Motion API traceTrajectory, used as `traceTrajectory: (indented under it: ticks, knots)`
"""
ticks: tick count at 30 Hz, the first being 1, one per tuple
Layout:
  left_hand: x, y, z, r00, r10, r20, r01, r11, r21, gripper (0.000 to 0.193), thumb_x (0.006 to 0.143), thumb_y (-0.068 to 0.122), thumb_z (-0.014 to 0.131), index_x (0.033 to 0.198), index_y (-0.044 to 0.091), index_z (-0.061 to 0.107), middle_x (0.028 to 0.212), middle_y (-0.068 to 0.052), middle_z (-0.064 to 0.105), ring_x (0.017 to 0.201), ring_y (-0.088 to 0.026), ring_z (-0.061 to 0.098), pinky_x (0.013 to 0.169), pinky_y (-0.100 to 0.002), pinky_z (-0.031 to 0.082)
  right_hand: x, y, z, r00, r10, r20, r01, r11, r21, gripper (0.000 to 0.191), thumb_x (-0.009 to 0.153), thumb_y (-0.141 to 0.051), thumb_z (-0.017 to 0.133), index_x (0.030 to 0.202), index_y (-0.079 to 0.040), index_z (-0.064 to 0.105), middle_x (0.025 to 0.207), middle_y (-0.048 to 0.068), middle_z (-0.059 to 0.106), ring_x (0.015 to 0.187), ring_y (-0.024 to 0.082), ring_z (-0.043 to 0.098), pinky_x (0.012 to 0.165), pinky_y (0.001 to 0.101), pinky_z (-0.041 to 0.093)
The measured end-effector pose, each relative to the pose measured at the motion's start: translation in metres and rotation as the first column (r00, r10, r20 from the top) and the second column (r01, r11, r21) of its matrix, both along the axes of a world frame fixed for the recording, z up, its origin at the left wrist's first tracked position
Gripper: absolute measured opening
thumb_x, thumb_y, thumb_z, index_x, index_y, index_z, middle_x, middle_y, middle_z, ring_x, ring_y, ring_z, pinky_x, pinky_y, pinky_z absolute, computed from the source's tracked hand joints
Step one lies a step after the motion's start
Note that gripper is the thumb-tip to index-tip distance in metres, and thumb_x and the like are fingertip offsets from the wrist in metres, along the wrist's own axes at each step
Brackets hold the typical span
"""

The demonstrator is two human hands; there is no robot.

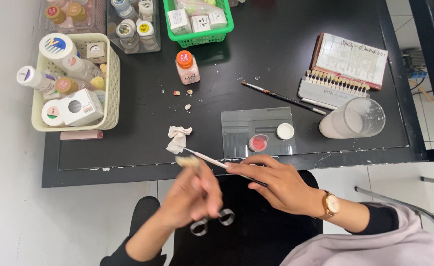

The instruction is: The person sits at a dental lab bench and holds a small denture component with forceps. They use a fine brush to pick up pink ceramic powder and apply and shape it onto the denture, dipping the brush in liquid and working over a glass slab.

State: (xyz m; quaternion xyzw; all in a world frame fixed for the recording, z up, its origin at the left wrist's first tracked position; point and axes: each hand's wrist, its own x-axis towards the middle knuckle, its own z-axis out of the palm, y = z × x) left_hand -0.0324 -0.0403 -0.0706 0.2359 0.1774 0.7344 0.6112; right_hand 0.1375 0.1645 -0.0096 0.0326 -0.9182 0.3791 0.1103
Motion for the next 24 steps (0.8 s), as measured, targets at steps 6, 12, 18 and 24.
traceTrajectory:
  ticks: [6,12,18,24]
  knots:
    - [-0.052,-0.01,0.022,0.876,0.473,-0.093,-0.48,0.843,-0.243,0.019,0.113,0.026,0.046,0.113,0.008,0.05,0.149,-0.018,0.055,0.067,-0.006,0.045,0.065,-0.022,0.042,-0.028,-0.01,0.011,0.993,-0.037,0.114,0.008,0.97,0.243,0.056,0.09,-0.014,0.074,0.143,-0.022,0.057,0.108,-0.001,0.069,0.099,0.018,0.066,0.053,0.0305,0.053]
    - [-0.06,-0.007,0.027,0.921,0.323,-0.218,-0.386,0.831,-0.401,0.026,0.107,0.021,0.048,0.124,0.005,0.059,0.16,-0.019,0.045,0.076,-0.008,0.055,0.072,-0.024,0.05,-0.018,-0.002,0.028,0.99,-0.136,0.039,0.115,0.936,0.333,0.047,0.089,-0.021,0.072,0.135,-0.024,0.063,0.101,-0.005,0.072,0.1,0.018,0.067,0.054,0.0306,0.055]
    - [-0.057,-0.005,0.024,0.95,0.174,-0.258,-0.273,0.864,-0.422,0.032,0.108,0.024,0.046,0.125,0.003,0.062,0.159,-0.017,0.048,0.072,-0.008,0.057,0.065,-0.023,0.05,-0.001,0.012,0.038,0.993,-0.12,-0.008,0.118,0.96,0.252,0.037,0.091,-0.017,0.067,0.128,-0.019,0.067,0.129,-0.005,0.074,0.102,0.019,0.068,0.061,0.0277,0.058]
    - [-0.041,0.003,0.019,0.943,0.092,-0.32,-0.228,0.88,-0.416,0.032,0.107,0.025,0.047,0.121,0.001,0.063,0.165,-0.013,0.043,0.071,-0.008,0.061,0.064,-0.021,0.05,0.037,0.032,0.036,0.934,-0.343,-0.096,0.344,0.939,-0.012,0.034,0.098,-0.031,0.052,0.111,-0.011,0.075,0.106,0.006,0.08,0.067,0.014,0.067,0.053,0.0243,0.056]
